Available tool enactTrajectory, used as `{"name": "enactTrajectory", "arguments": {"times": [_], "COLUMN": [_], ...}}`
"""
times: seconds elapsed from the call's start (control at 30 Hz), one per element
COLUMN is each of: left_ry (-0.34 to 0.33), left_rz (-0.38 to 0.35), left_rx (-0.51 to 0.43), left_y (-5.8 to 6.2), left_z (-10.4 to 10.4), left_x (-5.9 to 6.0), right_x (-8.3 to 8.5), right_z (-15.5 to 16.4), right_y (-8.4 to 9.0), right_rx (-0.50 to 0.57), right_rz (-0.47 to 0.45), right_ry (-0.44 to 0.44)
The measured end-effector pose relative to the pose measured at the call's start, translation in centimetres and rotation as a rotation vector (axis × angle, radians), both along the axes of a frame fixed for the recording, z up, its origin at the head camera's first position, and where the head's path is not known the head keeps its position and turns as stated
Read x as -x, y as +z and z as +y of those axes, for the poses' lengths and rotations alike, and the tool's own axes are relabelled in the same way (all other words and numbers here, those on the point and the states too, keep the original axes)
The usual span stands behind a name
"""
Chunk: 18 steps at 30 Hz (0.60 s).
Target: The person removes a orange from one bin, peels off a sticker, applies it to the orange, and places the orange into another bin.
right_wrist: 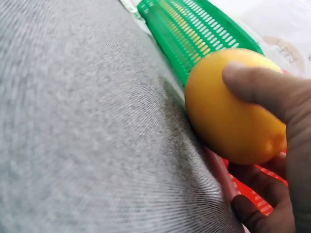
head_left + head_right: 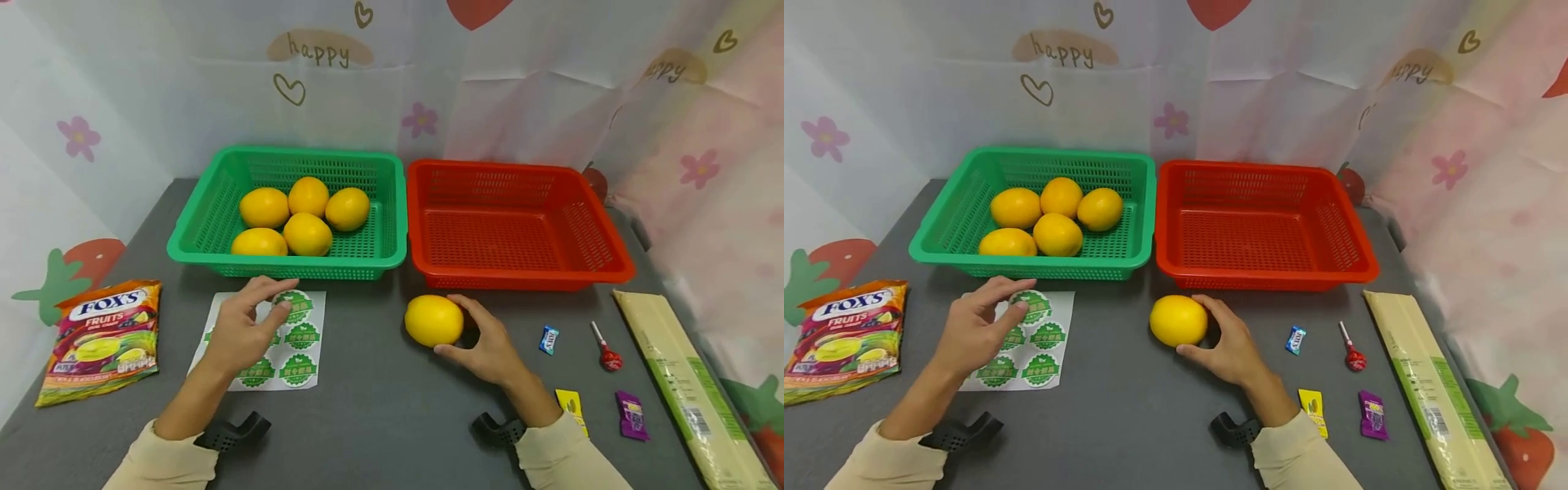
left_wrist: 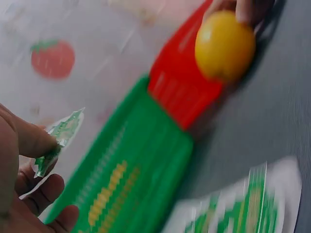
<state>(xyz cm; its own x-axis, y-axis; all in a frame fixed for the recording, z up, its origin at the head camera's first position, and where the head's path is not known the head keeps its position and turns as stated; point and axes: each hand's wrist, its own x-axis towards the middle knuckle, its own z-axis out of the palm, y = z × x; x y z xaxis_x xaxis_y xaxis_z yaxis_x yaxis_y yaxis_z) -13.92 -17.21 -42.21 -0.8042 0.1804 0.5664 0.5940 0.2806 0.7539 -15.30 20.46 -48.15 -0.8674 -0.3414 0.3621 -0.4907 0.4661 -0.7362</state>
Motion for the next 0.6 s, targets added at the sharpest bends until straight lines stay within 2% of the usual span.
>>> {"name": "enactTrajectory", "arguments": {"times": [0.1,0.27,0.5,0.6], "left_ry": [-0.078,-0.146,-0.256,-0.279], "left_rz": [-0.026,-0.070,-0.179,-0.191], "left_rx": [0.004,-0.026,-0.019,-0.019], "left_y": [0.4,0.7,0.9,0.6], "left_z": [1.8,4.4,8.8,10.8], "left_x": [-0.1,-0.2,0.3,0.6], "right_x": [-0.2,-0.3,-1.4,-1.8], "right_z": [-0.1,-0.4,-1.3,-1.5], "right_y": [-0.1,0.1,3.2,3.8], "right_rx": [0.009,0.025,0.032,0.033], "right_rz": [-0.014,-0.015,-0.010,-0.005], "right_ry": [0.033,0.080,0.133,0.148]}}
